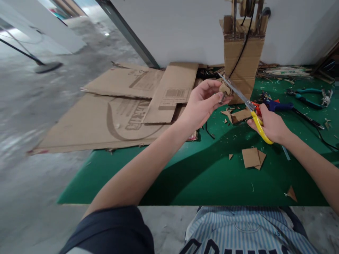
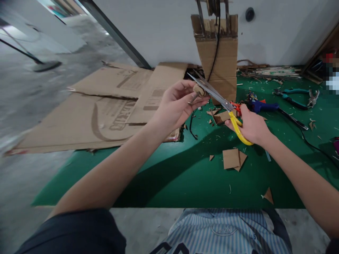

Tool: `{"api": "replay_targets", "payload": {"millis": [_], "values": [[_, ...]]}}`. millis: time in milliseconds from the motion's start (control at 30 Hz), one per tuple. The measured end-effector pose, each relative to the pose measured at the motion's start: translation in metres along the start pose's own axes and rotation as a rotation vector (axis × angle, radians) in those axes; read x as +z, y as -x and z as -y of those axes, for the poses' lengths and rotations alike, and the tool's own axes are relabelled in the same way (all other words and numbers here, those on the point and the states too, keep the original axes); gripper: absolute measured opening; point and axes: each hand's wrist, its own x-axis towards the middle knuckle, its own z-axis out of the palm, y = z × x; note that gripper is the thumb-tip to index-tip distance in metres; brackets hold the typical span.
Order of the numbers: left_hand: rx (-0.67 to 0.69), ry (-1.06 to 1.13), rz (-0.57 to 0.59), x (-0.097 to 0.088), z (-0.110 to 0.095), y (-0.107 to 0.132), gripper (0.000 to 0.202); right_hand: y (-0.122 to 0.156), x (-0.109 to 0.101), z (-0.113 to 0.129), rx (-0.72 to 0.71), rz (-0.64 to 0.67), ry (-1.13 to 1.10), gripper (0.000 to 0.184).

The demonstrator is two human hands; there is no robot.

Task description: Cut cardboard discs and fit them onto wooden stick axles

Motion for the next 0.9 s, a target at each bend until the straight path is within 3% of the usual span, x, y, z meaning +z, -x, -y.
{"api": "replay_targets", "payload": {"millis": [133, 400, 900], "values": [[-0.053, -0.008, -0.068, 0.0044, -0.0032, 0.0015, 0.016, -0.0005, 0.0007, -0.0024, -0.020, -0.026, 0.039, 0.059], [0.003, -0.046, -0.042, 0.0047, -0.0047, 0.0035, 0.020, -0.0001, -0.0024, 0.0011, -0.003, 0.010, 0.093, 0.062], [-0.026, -0.016, -0.082, 0.0038, -0.0015, 0.0009, 0.020, -0.0008, -0.0015, 0.0020, 0.005, 0.072, 0.173, 0.066]]}}
